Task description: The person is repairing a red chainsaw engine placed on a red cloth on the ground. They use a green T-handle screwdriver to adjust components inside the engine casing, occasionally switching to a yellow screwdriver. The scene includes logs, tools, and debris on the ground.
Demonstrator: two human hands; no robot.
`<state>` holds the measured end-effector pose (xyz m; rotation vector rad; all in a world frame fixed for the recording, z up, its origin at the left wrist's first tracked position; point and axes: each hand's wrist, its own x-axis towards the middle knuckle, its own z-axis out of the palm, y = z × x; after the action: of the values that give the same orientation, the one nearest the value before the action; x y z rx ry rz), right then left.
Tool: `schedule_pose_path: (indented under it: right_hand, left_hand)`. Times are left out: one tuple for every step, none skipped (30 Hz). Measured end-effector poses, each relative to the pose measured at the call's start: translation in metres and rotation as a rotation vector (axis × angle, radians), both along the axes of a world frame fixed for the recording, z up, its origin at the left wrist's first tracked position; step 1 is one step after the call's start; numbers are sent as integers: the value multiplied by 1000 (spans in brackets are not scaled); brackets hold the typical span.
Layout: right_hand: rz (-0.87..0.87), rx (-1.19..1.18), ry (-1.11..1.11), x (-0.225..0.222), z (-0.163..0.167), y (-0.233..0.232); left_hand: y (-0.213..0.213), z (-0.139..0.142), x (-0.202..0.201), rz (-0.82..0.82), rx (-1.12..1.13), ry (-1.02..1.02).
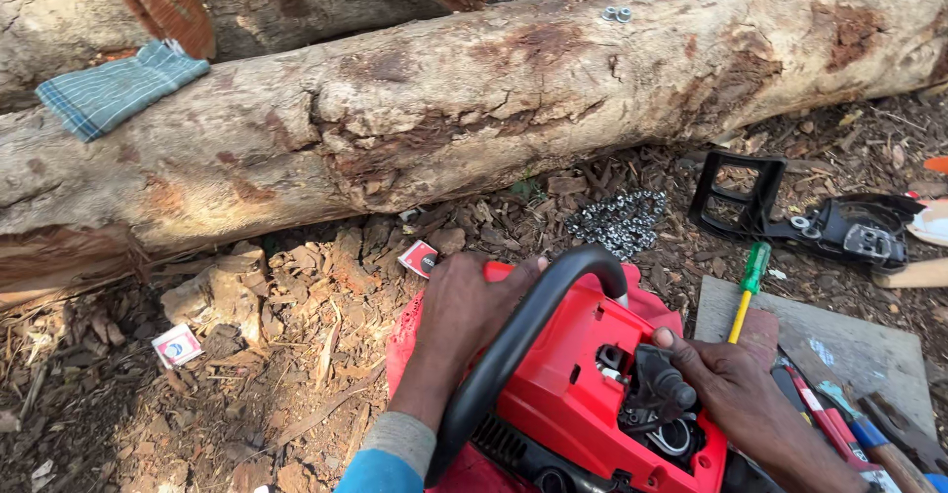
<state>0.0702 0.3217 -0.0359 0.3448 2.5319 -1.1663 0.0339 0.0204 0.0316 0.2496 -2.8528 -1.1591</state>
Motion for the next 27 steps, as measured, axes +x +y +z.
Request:
schedule_pose_path:
  right_hand:
    - [-5,7,-31,0,-1,2]
    - [-12,7,-61,2,-4,4]
    - [44,-46,18,2,-6,5]
    - [98,-101,97,3,-8,4]
    - [148,-156,174,4,-10,5]
    - [141,-152,156,4,-10,4]
    - [136,-154,137,5,-10,3]
    - [131,-159,113,6,-9,2]
    - [124,-102,97,9,-7,0]
    - [112,-44,83,11,-4,-1]
    - [102,17,72,12,0,-4]
    - [110,16,81,14,4,-5]
    - [118,17,91,16,9,-6]
    - [122,18,101,18,15,-6]
    - [140,-60,80,18,20,-5]
    - [157,-138,60,20,27,-3]
    - [174,-213,40,21,33,1]
    - [214,-239,54,23,41,6]
    - [254,-269,69,26,47,11]
    - [294,-302,82,29,53,15]
    - [321,-248,20,32,60,21]
    - [351,-198,-39,34,66,27]
    - [383,-149,-93,36,71,31]
    - [467,-112,-35,40,74,34]
    - [552,-73,25,47,75,37]
    - [636,-31,85,53,73,38]
    - [607,38,145,57,67,35]
  left_hand:
    - [1,-1,2,-3,25,-2]
    - [0,-2,4,-8,45,-2]
    - [-2,-3,4,1,77,-54]
    - [-3,-3,2,9,108,-106]
    - [-2,-4,1,12,140,-158]
    - [-2,-4,-1,1,101,-99]
    - [-4,-6,-1,-6,58,-41]
    - [-4,-6,-2,-12,11,12]
    - [-5,-8,-1,-15,28,0]
    - [-6,-8,-2,-23,46,-10]
    - [-6,-9,-3,-29,66,-17]
    - [-6,-9,-3,-24,75,-62]
    - [-6,-10,-4,-20,87,-106]
    - [-5,-10,-5,-21,98,-151]
    - [-5,-11,-5,-28,81,-103]
    - [-5,-12,-5,-36,65,-54]
    - [-5,-14,-6,-44,54,-7]
    - [-4,-15,-6,-45,69,-20]
    - [-6,-16,-6,-46,81,-35]
    - [-7,-17,-6,-46,90,-53]
    - [-8,-18,-7,-47,98,-61]
    - [-9,-18,-9,-44,101,-66]
    - [-10,-17,-10,-40,104,-66]
    - [-10,-17,-11,-40,104,-68]
    - [-10,-16,-12,-38,106,-67]
    - [-10,-15,-12,-36,110,-66]
    - [-10,-13,-12,-41,175,-89]
